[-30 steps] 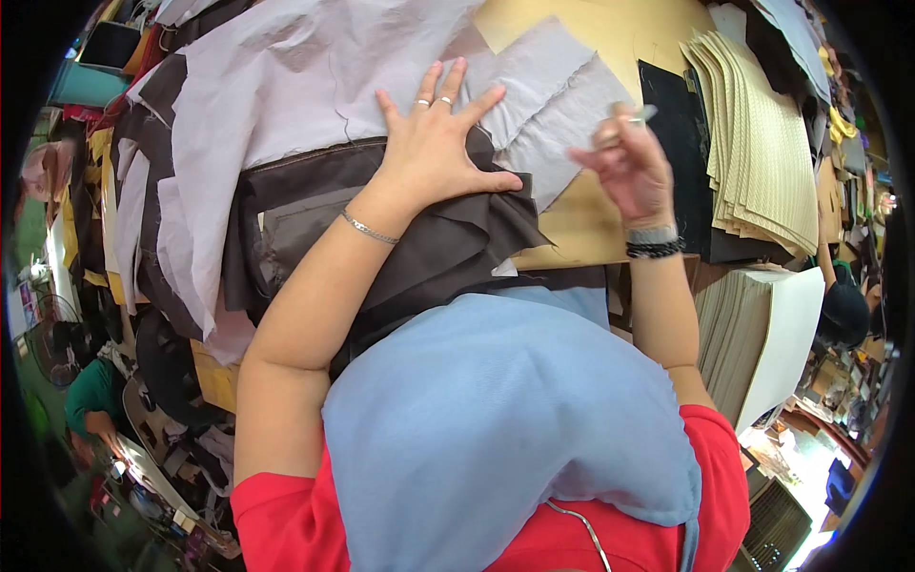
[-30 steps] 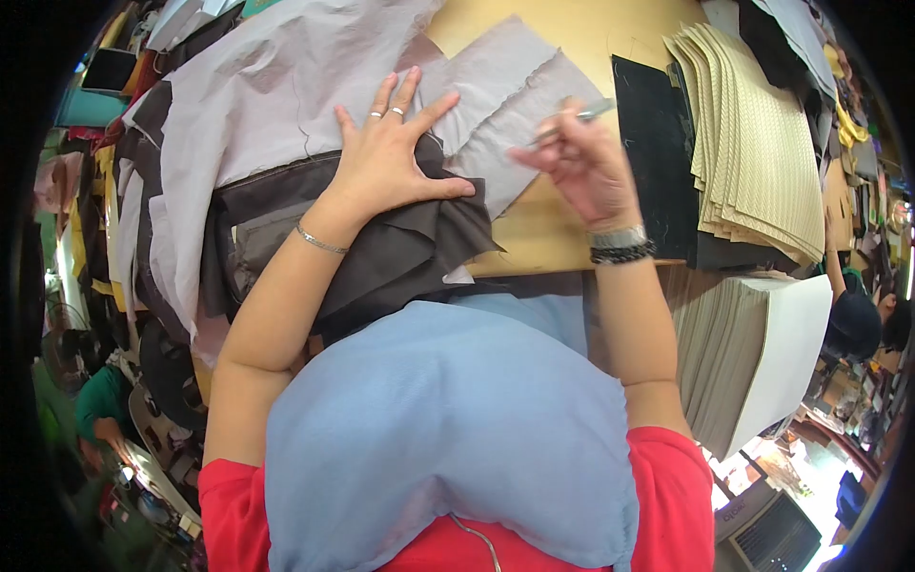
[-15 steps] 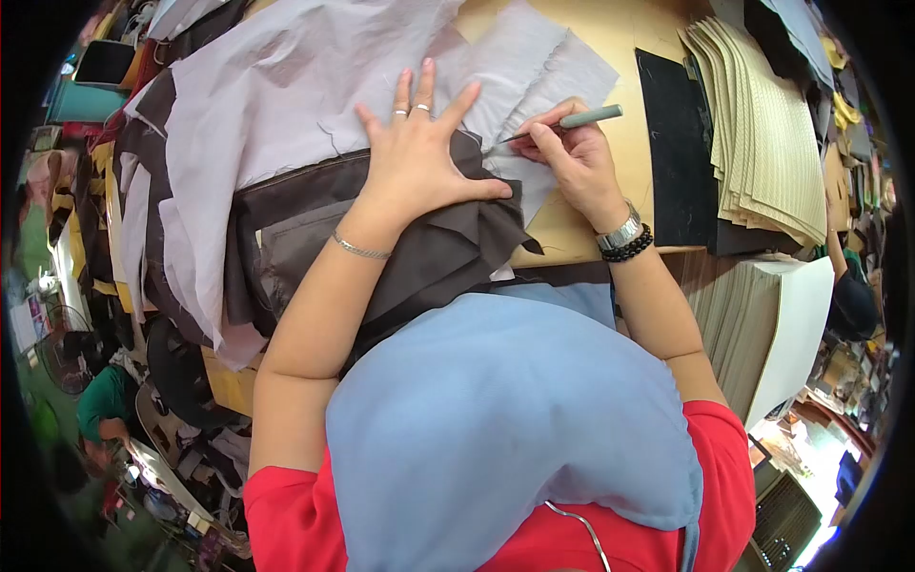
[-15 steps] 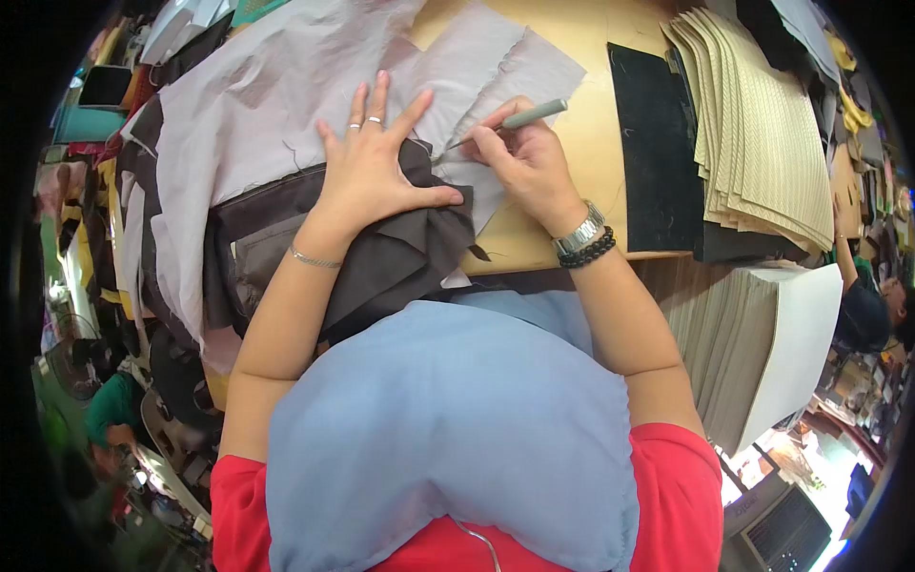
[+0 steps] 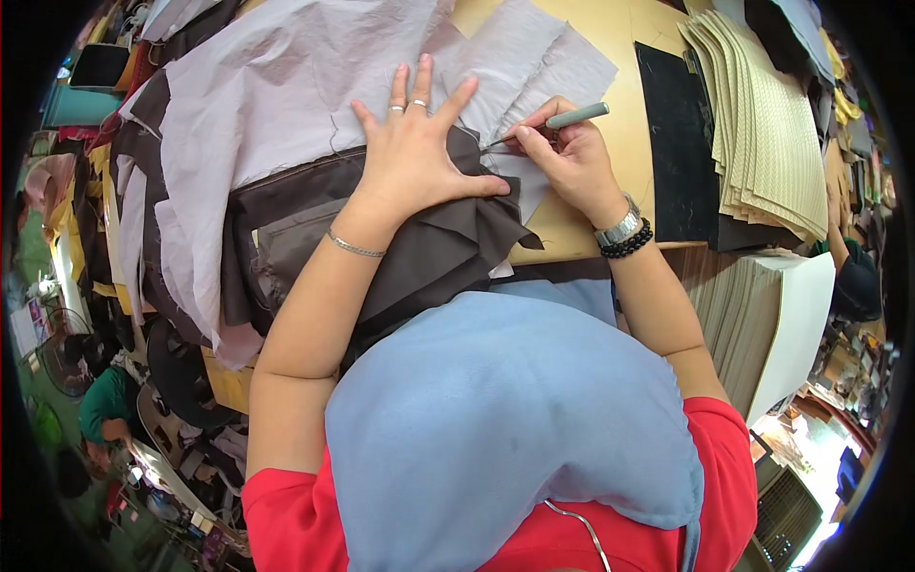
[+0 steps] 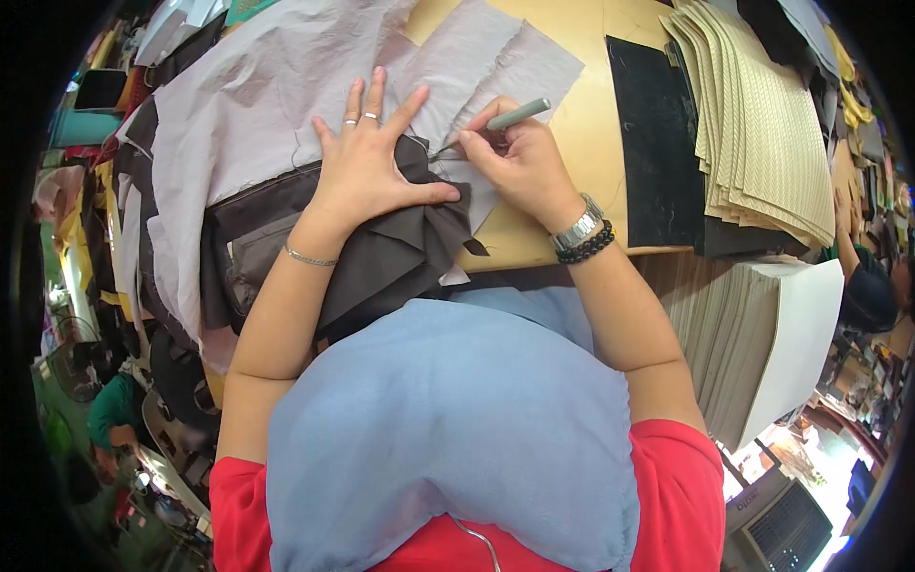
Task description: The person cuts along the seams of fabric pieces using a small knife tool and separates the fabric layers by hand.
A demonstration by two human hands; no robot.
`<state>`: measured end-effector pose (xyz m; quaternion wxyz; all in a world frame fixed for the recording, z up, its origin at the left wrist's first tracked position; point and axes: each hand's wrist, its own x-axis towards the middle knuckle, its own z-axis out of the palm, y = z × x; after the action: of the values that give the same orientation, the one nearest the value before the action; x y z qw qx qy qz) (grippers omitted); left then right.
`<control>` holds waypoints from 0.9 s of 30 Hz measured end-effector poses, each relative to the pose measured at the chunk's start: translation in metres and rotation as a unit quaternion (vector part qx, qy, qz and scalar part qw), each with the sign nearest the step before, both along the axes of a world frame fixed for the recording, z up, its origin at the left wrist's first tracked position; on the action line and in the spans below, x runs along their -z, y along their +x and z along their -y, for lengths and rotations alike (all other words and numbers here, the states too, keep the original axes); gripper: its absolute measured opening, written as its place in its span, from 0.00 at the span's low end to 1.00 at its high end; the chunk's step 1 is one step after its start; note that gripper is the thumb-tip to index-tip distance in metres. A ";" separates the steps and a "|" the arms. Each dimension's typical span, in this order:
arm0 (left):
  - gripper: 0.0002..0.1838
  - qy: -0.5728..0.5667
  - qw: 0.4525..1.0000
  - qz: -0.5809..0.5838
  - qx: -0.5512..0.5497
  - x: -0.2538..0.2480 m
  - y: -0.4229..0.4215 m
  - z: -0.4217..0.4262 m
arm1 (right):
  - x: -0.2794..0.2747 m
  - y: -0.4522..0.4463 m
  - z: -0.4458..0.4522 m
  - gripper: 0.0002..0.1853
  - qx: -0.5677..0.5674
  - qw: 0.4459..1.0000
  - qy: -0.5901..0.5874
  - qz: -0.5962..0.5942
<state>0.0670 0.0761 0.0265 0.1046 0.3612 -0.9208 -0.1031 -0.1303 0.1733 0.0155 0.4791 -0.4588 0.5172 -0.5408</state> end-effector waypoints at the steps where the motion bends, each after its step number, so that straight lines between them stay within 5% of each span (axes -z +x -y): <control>1: 0.68 0.002 1.000 0.003 -0.001 0.000 0.000 0.000 | -0.001 0.000 0.000 0.04 -0.001 1.000 0.004 0.010; 27: 0.67 0.008 1.000 0.004 -0.001 -0.002 0.000 -0.001 | -0.002 0.000 0.001 0.05 0.012 0.998 0.025 0.049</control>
<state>0.0672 0.0774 0.0284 0.0981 0.3632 -0.9201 -0.1090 -0.1300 0.1727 0.0176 0.5086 -0.4137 0.5123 -0.5548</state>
